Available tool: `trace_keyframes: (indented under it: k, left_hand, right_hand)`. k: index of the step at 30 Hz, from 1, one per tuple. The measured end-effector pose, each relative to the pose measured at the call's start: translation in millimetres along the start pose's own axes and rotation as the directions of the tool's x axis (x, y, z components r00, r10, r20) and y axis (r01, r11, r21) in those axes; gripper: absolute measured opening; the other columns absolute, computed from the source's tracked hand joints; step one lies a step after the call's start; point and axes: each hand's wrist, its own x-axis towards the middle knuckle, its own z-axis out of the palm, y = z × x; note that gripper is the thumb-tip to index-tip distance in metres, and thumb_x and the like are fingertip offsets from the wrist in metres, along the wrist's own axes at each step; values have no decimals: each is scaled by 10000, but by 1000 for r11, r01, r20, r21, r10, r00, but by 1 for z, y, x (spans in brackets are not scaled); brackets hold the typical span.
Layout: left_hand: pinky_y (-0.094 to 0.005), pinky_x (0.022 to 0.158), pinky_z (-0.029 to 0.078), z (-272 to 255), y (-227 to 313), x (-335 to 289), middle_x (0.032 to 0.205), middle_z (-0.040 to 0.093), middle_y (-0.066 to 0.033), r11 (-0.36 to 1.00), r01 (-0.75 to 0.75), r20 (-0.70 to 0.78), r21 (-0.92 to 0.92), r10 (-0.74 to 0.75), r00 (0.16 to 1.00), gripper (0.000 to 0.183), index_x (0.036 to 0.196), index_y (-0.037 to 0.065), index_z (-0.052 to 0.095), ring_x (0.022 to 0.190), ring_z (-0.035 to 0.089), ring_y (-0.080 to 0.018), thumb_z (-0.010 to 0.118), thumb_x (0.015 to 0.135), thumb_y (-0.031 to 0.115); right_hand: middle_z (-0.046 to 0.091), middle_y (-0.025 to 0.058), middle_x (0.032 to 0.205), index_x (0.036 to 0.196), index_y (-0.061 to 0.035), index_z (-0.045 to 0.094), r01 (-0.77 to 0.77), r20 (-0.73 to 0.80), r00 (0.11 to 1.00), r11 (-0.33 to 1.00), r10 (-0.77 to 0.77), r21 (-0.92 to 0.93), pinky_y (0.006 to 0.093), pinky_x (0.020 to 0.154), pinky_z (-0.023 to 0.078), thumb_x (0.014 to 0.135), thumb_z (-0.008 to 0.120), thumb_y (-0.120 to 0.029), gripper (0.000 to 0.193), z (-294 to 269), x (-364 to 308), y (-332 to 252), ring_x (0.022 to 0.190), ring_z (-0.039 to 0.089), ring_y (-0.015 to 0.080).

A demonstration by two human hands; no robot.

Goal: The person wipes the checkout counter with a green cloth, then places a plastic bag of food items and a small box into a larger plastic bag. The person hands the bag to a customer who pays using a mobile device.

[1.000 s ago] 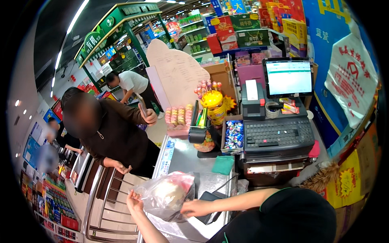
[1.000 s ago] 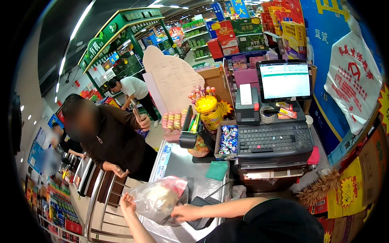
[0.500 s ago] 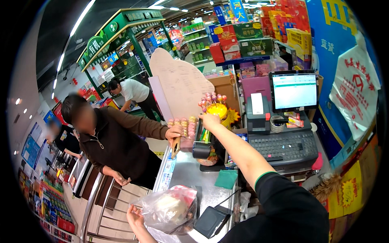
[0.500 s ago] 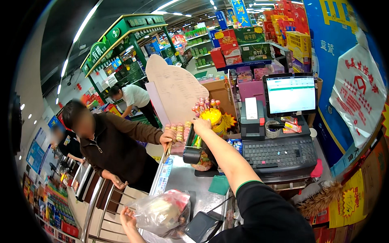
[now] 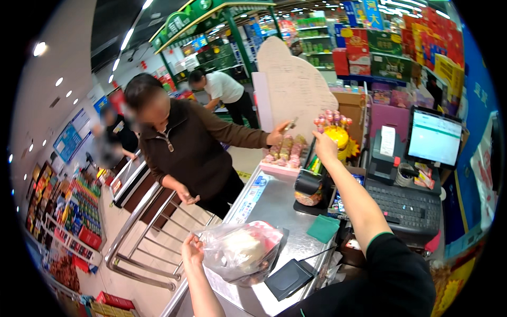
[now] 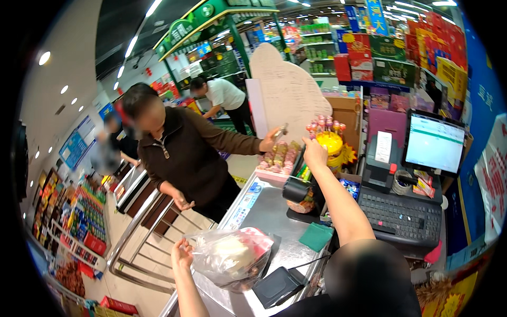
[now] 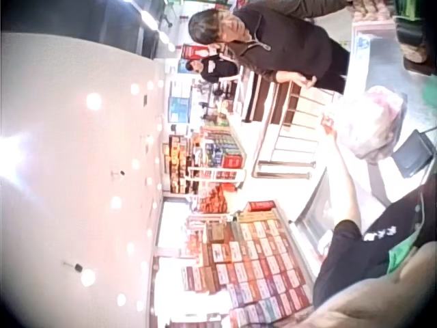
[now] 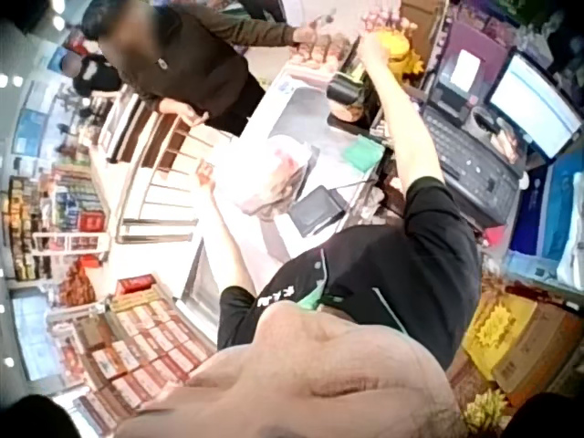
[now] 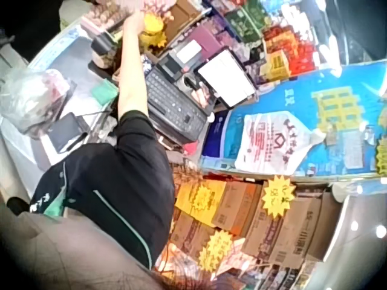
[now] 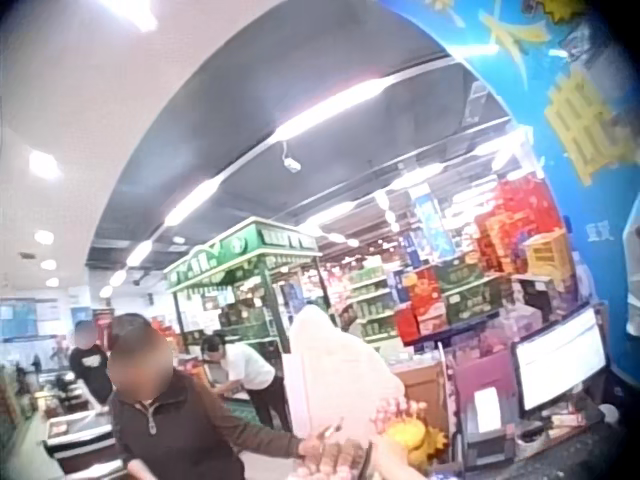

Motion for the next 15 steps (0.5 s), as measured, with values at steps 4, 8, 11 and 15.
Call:
trace_keyframes:
  k: [4, 8, 11, 15]
  left_hand:
    - [-346, 600, 429, -8, 0, -6, 726, 543, -55, 1000, 1, 20, -27, -1, 1000, 154, 936, 51, 525, 503, 436, -143, 560, 837, 163]
    - [-357, 624, 447, -7, -4, -1, 802, 577, -90, 999, 8, -61, -35, -10, 998, 208, 979, 10, 519, 680, 554, -210, 553, 854, 172]
    - [-385, 652, 477, 1, 1, -9, 821, 585, -125, 999, -10, 59, 34, 8, 998, 200, 984, -6, 505, 795, 570, -242, 518, 869, 158]
    - [-358, 636, 478, -14, 3, -8, 851, 601, -141, 999, -37, 8, 17, 37, 999, 214, 992, -17, 517, 767, 587, -237, 523, 867, 157]
  right_hand:
    - [603, 153, 909, 1097, -98, 600, 320, -153, 947, 865, -282, 387, 422, 720, 467, 837, 510, -58, 278, -30, -35, -63, 849, 592, 346]
    - [607, 160, 956, 1082, -26, 586, 354, -22, 900, 702, -435, 617, 372, 754, 477, 829, 530, -30, 259, -57, -111, -123, 848, 594, 319]
    - [599, 138, 911, 1088, -75, 600, 234, 241, 791, 643, -562, 730, 335, 693, 483, 828, 549, -36, 268, -63, -174, -148, 782, 601, 274]
    - [605, 126, 982, 1085, -85, 606, 195, 389, 552, 568, -737, 800, 383, 742, 489, 845, 547, -106, 248, -50, -252, -161, 865, 601, 305]
